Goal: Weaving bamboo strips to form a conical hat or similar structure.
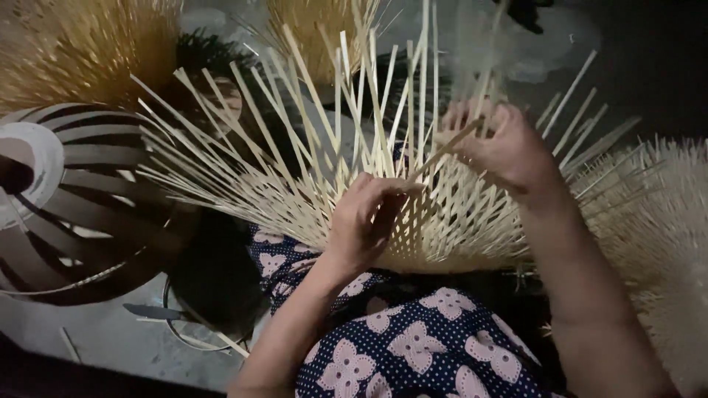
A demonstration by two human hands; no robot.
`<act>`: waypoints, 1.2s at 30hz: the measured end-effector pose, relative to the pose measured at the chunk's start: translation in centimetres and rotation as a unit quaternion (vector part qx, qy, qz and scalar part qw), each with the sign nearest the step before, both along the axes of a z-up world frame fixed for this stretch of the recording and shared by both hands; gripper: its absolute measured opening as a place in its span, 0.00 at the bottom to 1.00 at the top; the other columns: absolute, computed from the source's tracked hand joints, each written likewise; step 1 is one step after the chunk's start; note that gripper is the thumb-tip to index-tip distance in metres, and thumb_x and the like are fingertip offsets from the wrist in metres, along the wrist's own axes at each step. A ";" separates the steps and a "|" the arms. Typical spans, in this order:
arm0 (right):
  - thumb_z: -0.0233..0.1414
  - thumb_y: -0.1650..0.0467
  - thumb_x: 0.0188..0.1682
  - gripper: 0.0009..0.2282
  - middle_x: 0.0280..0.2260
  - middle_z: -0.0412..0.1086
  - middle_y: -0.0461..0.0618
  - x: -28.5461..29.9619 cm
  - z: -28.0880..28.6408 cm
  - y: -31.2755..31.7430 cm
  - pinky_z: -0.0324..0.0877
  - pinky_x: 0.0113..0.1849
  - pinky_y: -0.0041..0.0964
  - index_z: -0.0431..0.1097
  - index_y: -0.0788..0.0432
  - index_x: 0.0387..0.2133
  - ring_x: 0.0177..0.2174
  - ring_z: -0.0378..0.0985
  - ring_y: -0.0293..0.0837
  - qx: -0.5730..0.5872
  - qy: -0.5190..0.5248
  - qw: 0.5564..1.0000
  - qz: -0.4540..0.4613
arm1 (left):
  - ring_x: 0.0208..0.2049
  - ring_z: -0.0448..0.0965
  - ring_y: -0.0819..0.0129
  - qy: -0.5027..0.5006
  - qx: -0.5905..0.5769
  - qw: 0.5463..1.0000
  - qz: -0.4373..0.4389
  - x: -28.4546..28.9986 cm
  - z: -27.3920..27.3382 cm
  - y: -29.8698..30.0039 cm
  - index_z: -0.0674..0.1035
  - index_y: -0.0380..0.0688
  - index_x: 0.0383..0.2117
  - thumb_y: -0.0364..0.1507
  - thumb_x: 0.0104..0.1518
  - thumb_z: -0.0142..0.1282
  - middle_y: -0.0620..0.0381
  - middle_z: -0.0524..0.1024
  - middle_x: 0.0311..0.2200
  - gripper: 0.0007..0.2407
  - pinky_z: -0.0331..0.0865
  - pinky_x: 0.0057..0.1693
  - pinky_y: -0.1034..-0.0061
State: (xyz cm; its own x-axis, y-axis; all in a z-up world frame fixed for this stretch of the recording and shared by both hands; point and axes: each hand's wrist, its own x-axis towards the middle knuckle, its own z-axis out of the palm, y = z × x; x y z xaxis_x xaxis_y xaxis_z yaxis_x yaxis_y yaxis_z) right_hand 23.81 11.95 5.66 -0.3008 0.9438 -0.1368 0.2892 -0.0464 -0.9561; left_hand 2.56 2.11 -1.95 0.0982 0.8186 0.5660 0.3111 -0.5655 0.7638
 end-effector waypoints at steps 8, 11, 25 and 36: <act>0.64 0.55 0.50 0.10 0.54 0.68 0.61 -0.5 0.1 0.1 0.74 0.43 0.57 0.78 0.42 0.36 0.48 0.71 0.67 0.537 -0.476 0.686 0.115 | 0.25 0.67 0.74 0.090 0.159 0.980 0.082 1.1 -1.2 0.8 0.80 0.47 0.44 0.24 0.63 0.59 0.61 0.83 0.32 0.06 0.62 0.32 0.78; 0.64 0.54 0.45 0.20 0.47 0.67 0.57 -1.6 -0.2 0.7 0.60 0.56 0.64 0.79 0.60 0.33 0.52 0.66 0.60 0.251 -0.543 0.792 0.123 | 0.24 0.69 0.73 0.068 0.132 0.984 0.098 1.3 -1.7 0.8 0.82 0.47 0.42 0.25 0.59 0.61 0.61 0.78 0.24 0.07 0.62 0.30 0.76; 0.67 0.61 0.45 0.08 0.40 0.66 0.51 -1.1 -1.5 0.3 0.43 0.66 0.59 0.80 0.47 0.32 0.47 0.66 0.51 0.568 -0.232 0.785 0.088 | 0.26 0.84 0.74 -0.029 -0.150 0.987 0.050 0.0 0.0 1.6 0.80 0.39 0.37 0.26 0.62 0.60 0.53 0.83 0.29 0.04 0.78 0.31 0.83; 0.58 0.60 0.60 0.14 0.48 0.75 0.52 -0.6 -2.4 -0.2 0.46 0.74 0.50 0.78 0.58 0.31 0.62 0.67 0.52 0.433 -0.316 0.842 0.053 | 0.37 0.87 0.73 -0.065 -0.100 0.993 -0.009 0.2 -1.1 0.8 0.79 0.40 0.41 0.18 0.62 0.58 0.53 0.83 0.39 0.06 0.81 0.42 0.83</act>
